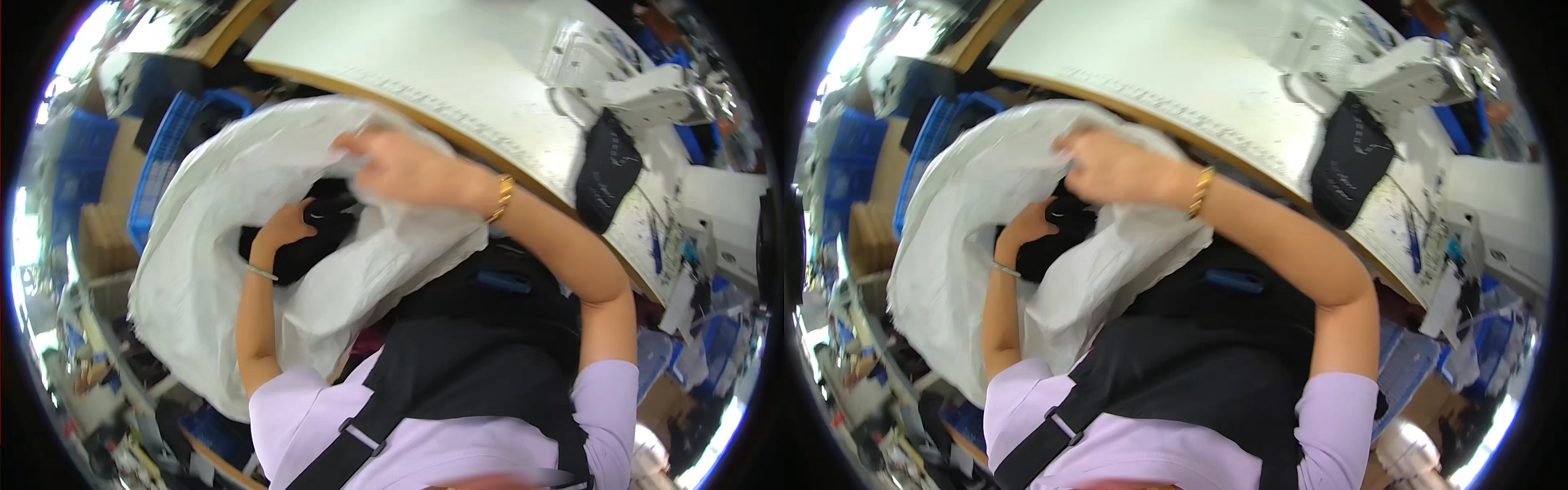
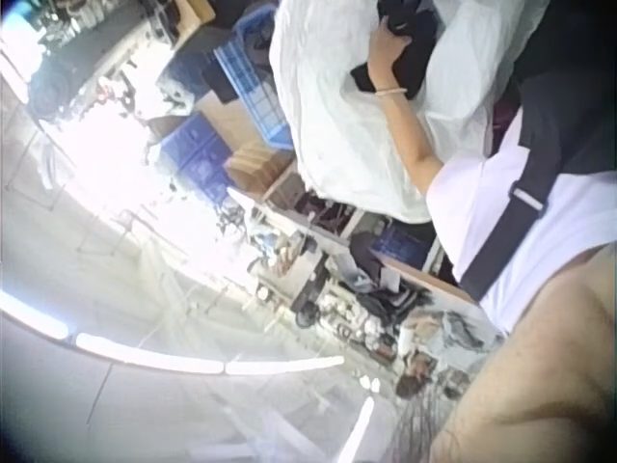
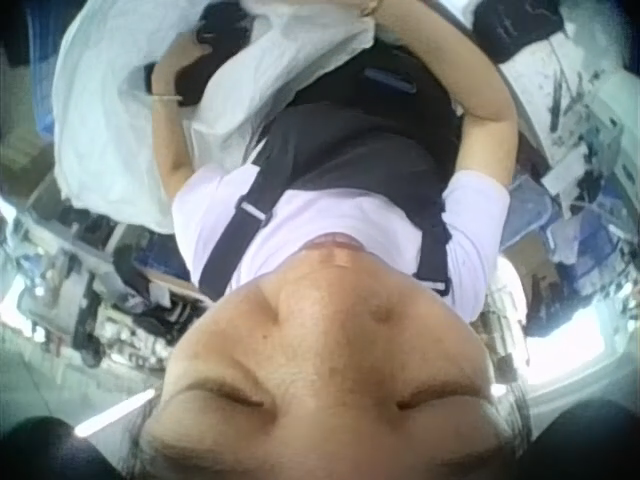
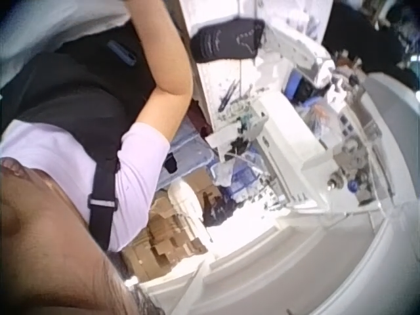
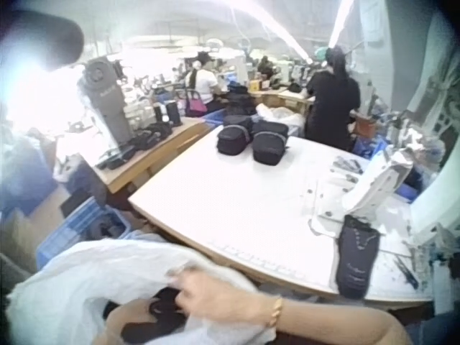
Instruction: Stitch shoe components using an industrial sewing machine.
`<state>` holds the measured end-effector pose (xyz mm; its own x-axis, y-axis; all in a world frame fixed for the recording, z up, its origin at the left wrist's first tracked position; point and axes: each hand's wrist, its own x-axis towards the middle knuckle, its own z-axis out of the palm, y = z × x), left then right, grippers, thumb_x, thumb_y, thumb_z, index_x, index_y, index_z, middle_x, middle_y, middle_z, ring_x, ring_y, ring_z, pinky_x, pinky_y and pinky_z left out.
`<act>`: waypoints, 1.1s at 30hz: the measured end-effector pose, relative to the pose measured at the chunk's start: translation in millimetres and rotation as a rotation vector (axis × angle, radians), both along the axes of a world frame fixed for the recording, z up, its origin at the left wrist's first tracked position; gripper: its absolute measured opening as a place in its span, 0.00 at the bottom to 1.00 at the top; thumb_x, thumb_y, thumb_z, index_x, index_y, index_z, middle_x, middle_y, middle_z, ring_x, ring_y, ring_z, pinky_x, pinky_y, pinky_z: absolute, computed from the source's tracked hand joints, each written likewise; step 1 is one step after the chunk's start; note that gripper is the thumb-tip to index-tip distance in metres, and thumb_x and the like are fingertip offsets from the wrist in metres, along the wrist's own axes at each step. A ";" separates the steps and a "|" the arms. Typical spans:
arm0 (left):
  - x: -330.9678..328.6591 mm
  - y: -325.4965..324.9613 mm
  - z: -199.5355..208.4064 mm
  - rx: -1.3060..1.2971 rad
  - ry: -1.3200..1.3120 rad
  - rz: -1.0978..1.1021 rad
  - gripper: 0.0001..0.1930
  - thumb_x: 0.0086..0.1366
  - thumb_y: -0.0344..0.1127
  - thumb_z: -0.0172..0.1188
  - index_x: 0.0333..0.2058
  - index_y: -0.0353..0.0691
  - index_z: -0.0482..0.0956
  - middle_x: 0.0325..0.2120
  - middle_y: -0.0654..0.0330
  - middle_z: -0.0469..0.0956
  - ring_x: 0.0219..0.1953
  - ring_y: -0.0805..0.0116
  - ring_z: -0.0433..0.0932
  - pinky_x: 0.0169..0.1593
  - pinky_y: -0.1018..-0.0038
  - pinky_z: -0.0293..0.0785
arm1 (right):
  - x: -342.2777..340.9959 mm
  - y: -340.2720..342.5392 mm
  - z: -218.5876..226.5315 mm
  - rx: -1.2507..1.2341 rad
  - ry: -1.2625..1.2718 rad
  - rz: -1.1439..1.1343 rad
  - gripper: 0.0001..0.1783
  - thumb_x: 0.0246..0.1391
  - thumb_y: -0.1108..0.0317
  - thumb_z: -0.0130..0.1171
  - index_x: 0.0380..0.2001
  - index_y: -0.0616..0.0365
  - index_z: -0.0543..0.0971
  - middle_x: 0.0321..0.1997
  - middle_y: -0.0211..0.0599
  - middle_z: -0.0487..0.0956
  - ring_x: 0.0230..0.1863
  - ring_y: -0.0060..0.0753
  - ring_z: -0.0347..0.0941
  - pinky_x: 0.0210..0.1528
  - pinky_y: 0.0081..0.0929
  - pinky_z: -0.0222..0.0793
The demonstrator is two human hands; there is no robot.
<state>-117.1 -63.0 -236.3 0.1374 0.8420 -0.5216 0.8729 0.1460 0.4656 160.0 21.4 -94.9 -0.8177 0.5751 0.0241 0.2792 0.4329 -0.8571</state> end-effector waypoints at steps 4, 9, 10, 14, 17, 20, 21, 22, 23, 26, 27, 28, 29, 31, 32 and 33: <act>-17.3 -50.7 158.8 0.032 -0.425 0.256 0.33 0.44 0.29 0.63 0.52 0.29 0.70 0.42 0.52 0.79 0.44 0.60 0.76 0.52 0.70 0.68 | 10.3 7.7 25.5 -0.212 0.013 -0.075 0.18 0.59 0.67 0.47 0.47 0.67 0.74 0.43 0.42 0.78 0.46 0.32 0.75 0.51 0.27 0.69; 17.2 -60.4 212.2 0.058 -0.791 0.678 0.33 0.47 0.28 0.61 0.56 0.31 0.65 0.49 0.52 0.72 0.46 0.63 0.75 0.53 0.71 0.70 | 42.8 -23.0 45.1 -0.789 0.049 0.012 0.15 0.63 0.62 0.47 0.32 0.63 0.74 0.29 0.36 0.77 0.27 0.25 0.75 0.35 0.23 0.74; 31.6 -53.6 223.8 0.084 -0.785 0.664 0.33 0.47 0.28 0.61 0.56 0.31 0.65 0.49 0.52 0.72 0.46 0.63 0.75 0.53 0.71 0.70 | 47.9 -31.1 52.6 -0.907 0.082 0.094 0.20 0.65 0.55 0.45 0.32 0.64 0.75 0.29 0.38 0.77 0.27 0.30 0.77 0.34 0.26 0.76; 94.0 -23.8 244.9 0.190 -1.196 0.548 0.30 0.44 0.28 0.63 0.50 0.31 0.71 0.40 0.55 0.77 0.40 0.65 0.76 0.51 0.72 0.70 | 77.3 -58.5 71.7 -1.235 0.155 0.102 0.39 0.65 0.40 0.30 0.40 0.70 0.75 0.35 0.48 0.78 0.36 0.42 0.79 0.40 0.36 0.77; 135.4 3.1 241.5 0.502 -0.888 0.294 0.27 0.46 0.26 0.65 0.49 0.30 0.72 0.39 0.58 0.78 0.42 0.68 0.76 0.50 0.73 0.71 | 109.7 -53.1 75.6 -1.289 0.333 0.028 0.42 0.62 0.35 0.31 0.46 0.70 0.73 0.40 0.52 0.78 0.42 0.47 0.78 0.46 0.43 0.75; 181.8 27.7 245.5 0.959 -0.625 -0.118 0.32 0.45 0.24 0.65 0.53 0.39 0.70 0.46 0.50 0.76 0.46 0.54 0.77 0.50 0.68 0.72 | 137.2 -43.1 99.6 -1.291 0.613 -0.228 0.40 0.60 0.35 0.36 0.47 0.67 0.72 0.42 0.49 0.78 0.44 0.48 0.77 0.47 0.50 0.74; 192.2 39.2 242.4 1.156 -0.490 -0.253 0.37 0.43 0.24 0.65 0.57 0.44 0.68 0.48 0.46 0.73 0.47 0.46 0.75 0.50 0.65 0.72 | 143.0 -36.7 100.4 -1.275 0.689 -0.346 0.37 0.61 0.38 0.38 0.48 0.66 0.72 0.43 0.47 0.78 0.44 0.45 0.77 0.47 0.47 0.74; 200.7 51.3 239.0 1.339 -0.263 -0.372 0.39 0.43 0.25 0.65 0.58 0.46 0.66 0.50 0.47 0.71 0.49 0.48 0.74 0.50 0.63 0.72 | 150.5 -29.3 99.1 -1.260 0.762 -0.463 0.34 0.62 0.41 0.40 0.49 0.65 0.71 0.44 0.45 0.78 0.44 0.41 0.77 0.47 0.43 0.75; 207.8 65.4 236.6 1.405 -0.167 -0.454 0.39 0.44 0.26 0.65 0.58 0.47 0.66 0.52 0.47 0.70 0.50 0.48 0.73 0.50 0.63 0.72 | 160.0 -24.2 98.7 -1.140 0.758 -0.469 0.30 0.64 0.44 0.40 0.52 0.62 0.71 0.48 0.43 0.77 0.47 0.40 0.76 0.51 0.41 0.72; 229.8 104.9 224.5 1.501 0.006 -0.599 0.39 0.44 0.27 0.66 0.59 0.49 0.66 0.54 0.47 0.67 0.51 0.48 0.72 0.51 0.63 0.72 | 190.1 -2.4 71.5 -1.063 0.922 -0.267 0.21 0.66 0.57 0.41 0.53 0.60 0.71 0.50 0.38 0.76 0.51 0.34 0.73 0.56 0.30 0.68; 236.0 112.8 221.3 1.529 0.104 -0.645 0.39 0.43 0.27 0.66 0.59 0.49 0.66 0.55 0.46 0.66 0.52 0.48 0.72 0.50 0.62 0.72 | 188.3 0.0 68.8 -0.573 0.711 -0.569 0.20 0.65 0.60 0.42 0.53 0.61 0.70 0.49 0.37 0.76 0.51 0.31 0.72 0.56 0.27 0.67; 240.5 118.2 217.5 1.521 0.097 -0.654 0.39 0.43 0.27 0.66 0.59 0.49 0.66 0.55 0.46 0.66 0.52 0.48 0.72 0.50 0.62 0.72 | 188.1 3.2 65.9 -0.078 0.461 -0.821 0.18 0.65 0.63 0.43 0.52 0.62 0.70 0.48 0.37 0.76 0.51 0.27 0.71 0.55 0.24 0.66; 244.0 123.1 213.8 1.385 0.013 -0.591 0.41 0.43 0.27 0.67 0.59 0.49 0.65 0.55 0.47 0.67 0.51 0.48 0.72 0.50 0.63 0.73 | 195.7 10.4 62.3 0.177 0.437 -0.847 0.16 0.62 0.70 0.44 0.51 0.65 0.70 0.47 0.35 0.76 0.49 0.24 0.70 0.54 0.21 0.64; 245.2 129.3 213.1 1.086 -0.191 -0.453 0.41 0.42 0.29 0.68 0.58 0.47 0.63 0.50 0.47 0.72 0.46 0.47 0.76 0.47 0.64 0.74 | 204.7 9.6 68.6 0.021 0.635 -0.752 0.11 0.60 0.74 0.46 0.43 0.66 0.74 0.43 0.35 0.76 0.43 0.22 0.71 0.49 0.19 0.66; 244.3 132.9 214.2 1.081 -0.187 -0.447 0.41 0.42 0.29 0.68 0.58 0.47 0.63 0.50 0.47 0.72 0.46 0.47 0.76 0.47 0.64 0.74 | 209.6 8.3 70.1 -0.040 0.636 -0.676 0.10 0.59 0.76 0.47 0.40 0.67 0.75 0.42 0.36 0.77 0.42 0.22 0.72 0.48 0.19 0.67; 244.9 137.4 216.1 0.935 -0.299 -0.390 0.39 0.42 0.29 0.68 0.56 0.46 0.64 0.47 0.47 0.74 0.44 0.48 0.77 0.46 0.64 0.74 | 208.6 10.1 70.0 -0.042 0.638 -0.675 0.10 0.59 0.76 0.47 0.40 0.67 0.75 0.42 0.36 0.77 0.42 0.22 0.72 0.48 0.19 0.67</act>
<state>127.8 74.5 -20.2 0.5007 0.7616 0.4115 0.6131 -0.6476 0.4525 368.5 31.5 -24.9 -0.1483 0.9350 0.3222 -0.0688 0.3153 -0.9465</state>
